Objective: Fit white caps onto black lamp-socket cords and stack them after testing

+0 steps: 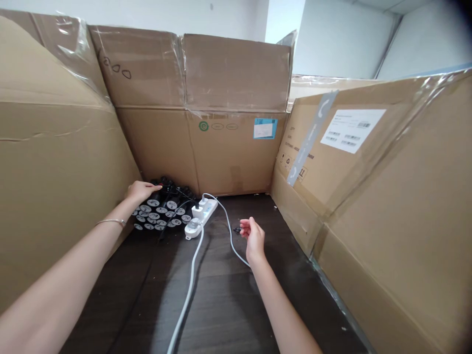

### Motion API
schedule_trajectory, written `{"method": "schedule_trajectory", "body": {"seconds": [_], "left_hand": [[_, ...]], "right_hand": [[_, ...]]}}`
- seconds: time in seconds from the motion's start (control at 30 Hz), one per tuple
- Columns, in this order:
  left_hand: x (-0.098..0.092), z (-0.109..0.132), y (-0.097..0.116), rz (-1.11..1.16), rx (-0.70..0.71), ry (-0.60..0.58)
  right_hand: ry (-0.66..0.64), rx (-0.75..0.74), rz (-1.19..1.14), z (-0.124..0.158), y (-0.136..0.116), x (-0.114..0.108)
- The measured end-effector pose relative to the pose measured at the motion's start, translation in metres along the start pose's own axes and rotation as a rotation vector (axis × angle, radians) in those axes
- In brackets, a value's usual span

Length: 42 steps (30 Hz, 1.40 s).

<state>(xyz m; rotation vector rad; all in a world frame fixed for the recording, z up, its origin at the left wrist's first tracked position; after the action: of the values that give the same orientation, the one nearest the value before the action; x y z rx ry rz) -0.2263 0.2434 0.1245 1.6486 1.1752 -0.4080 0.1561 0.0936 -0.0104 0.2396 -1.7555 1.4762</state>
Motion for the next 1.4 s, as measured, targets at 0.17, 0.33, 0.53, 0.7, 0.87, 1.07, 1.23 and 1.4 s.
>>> {"method": "schedule_trajectory", "body": {"seconds": [0.17, 0.33, 0.53, 0.7, 0.87, 1.07, 1.23, 1.4], "left_hand": [[-0.002, 0.008, -0.006, -0.176, -0.136, -0.045], [-0.005, 0.016, 0.000, -0.258, -0.147, -0.041], [-0.011, 0.021, 0.004, -0.293, -0.153, -0.056], [-0.014, 0.025, 0.000, -0.287, -0.170, -0.084], [-0.024, 0.027, -0.003, -0.274, -0.192, -0.029], [-0.030, 0.029, -0.006, -0.262, -0.192, -0.004], [-0.031, 0.031, -0.010, -0.261, -0.204, 0.001], [-0.034, 0.033, -0.006, -0.247, -0.170, 0.061]], "right_hand": [[0.077, -0.059, 0.060, -0.009, -0.001, -0.014], [0.088, -0.140, 0.265, -0.015, -0.005, -0.020], [-0.054, -0.252, 0.642, -0.008, -0.009, -0.008], [-0.152, -0.229, 0.947, 0.002, 0.005, -0.001], [-0.265, -0.188, 1.426, 0.002, 0.023, -0.002], [-0.288, -0.169, 1.455, 0.001, 0.030, -0.005], [-0.281, -0.209, 1.450, 0.002, 0.026, -0.004], [-0.264, -0.248, 1.447, 0.003, 0.021, -0.002]]}}
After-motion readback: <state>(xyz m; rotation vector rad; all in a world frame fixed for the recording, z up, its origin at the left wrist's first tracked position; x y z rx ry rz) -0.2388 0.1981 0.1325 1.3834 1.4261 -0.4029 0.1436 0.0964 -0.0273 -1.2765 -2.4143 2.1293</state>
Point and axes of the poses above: each hand's wrist, its own z-axis away from the middle knuckle, its own x-axis out of the palm, y = z × x, the point moved 7 cm from there along -z, towards the middle knuckle, and after that the axes turned 13 degrees about -z, right-handed, at the moved point
